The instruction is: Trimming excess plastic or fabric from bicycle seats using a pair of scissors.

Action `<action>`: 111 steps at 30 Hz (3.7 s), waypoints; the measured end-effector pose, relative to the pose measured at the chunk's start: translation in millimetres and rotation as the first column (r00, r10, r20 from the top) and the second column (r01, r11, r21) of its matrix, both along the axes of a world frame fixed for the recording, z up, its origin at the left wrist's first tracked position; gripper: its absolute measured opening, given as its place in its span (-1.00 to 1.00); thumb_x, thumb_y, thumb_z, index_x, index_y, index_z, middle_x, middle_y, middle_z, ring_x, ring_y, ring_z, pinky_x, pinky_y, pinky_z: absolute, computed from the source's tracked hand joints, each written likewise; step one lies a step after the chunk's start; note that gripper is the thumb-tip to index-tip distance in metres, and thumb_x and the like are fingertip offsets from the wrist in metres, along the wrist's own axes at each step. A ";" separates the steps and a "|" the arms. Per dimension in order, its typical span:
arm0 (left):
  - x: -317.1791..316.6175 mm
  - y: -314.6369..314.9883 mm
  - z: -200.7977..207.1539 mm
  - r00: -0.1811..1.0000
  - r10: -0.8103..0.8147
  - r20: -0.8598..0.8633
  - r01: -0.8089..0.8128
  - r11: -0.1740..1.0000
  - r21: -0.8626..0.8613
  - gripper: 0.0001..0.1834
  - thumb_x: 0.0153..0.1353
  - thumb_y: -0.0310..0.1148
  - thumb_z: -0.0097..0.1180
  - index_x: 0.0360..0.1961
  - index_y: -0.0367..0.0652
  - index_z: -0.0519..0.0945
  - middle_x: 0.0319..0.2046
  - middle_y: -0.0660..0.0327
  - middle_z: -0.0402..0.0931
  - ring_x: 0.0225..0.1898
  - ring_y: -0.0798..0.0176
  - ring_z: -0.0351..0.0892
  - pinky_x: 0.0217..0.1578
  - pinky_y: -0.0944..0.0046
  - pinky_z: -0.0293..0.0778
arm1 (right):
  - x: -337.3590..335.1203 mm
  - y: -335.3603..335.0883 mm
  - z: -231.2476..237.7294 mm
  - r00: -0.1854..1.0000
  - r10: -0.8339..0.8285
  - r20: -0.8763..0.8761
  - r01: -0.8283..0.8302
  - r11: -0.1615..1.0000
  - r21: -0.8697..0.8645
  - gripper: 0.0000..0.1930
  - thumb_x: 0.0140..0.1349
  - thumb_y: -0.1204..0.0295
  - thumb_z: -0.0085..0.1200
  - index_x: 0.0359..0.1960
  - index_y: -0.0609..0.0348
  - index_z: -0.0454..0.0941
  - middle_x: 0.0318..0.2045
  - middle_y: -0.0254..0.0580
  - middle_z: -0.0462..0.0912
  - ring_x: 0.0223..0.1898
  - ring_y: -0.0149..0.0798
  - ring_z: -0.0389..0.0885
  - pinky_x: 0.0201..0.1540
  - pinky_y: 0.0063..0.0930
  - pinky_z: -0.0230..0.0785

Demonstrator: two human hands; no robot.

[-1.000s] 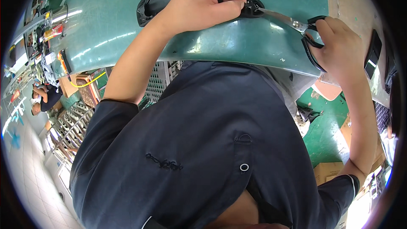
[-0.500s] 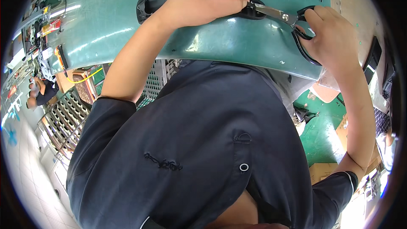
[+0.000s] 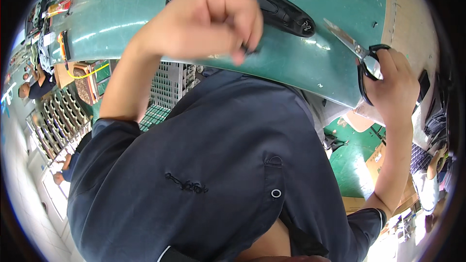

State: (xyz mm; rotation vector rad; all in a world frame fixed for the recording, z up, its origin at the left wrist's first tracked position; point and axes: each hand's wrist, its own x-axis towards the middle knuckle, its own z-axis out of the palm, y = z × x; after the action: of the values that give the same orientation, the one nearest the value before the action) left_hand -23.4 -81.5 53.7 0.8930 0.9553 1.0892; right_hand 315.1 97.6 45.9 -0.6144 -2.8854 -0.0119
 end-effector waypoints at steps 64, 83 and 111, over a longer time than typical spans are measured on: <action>7.9 18.3 -72.3 0.379 0.539 -0.752 0.528 0.541 0.654 -0.90 0.01 -0.36 0.20 -0.48 -0.15 0.60 -0.38 0.30 0.49 -0.22 0.23 0.56 -0.19 0.23 0.51 | -30.7 -66.7 -5.8 0.907 -0.163 0.389 0.278 -0.464 -0.841 -0.38 0.54 -0.13 -0.07 -0.28 0.29 0.63 -0.55 -0.32 0.51 -0.50 -0.43 0.47 -0.38 -0.55 0.26; 18.9 20.1 -70.2 0.155 0.737 -0.659 0.606 0.456 0.652 -0.86 0.08 -0.37 0.29 -0.34 -0.16 0.64 -0.30 0.26 0.50 -0.25 0.20 0.55 -0.20 0.21 0.46 | -16.5 -69.1 7.1 0.889 -0.249 0.385 0.315 -0.278 -0.907 -0.58 0.42 0.04 0.29 -0.25 0.22 0.60 -0.50 -0.51 0.51 -0.48 -0.60 0.39 -0.41 -0.65 0.22; 27.0 5.4 -94.5 0.216 0.739 -0.638 0.448 0.506 0.737 -0.71 0.09 -0.40 0.28 -0.11 -0.08 0.75 -0.17 0.27 0.68 -0.10 0.21 0.68 -0.03 0.19 0.57 | -53.6 -33.6 26.7 0.784 -0.187 0.592 0.620 0.287 -0.730 -0.38 0.18 -0.01 0.51 -0.67 0.24 0.45 -0.74 -0.47 0.31 -0.63 -0.54 0.22 -0.62 -0.43 0.05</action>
State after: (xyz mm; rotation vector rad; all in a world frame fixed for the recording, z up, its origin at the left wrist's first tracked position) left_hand 3.6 -76.1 -40.7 2.7120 1.6107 1.1246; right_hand 261.5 64.0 72.6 -1.7275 -2.6899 1.6866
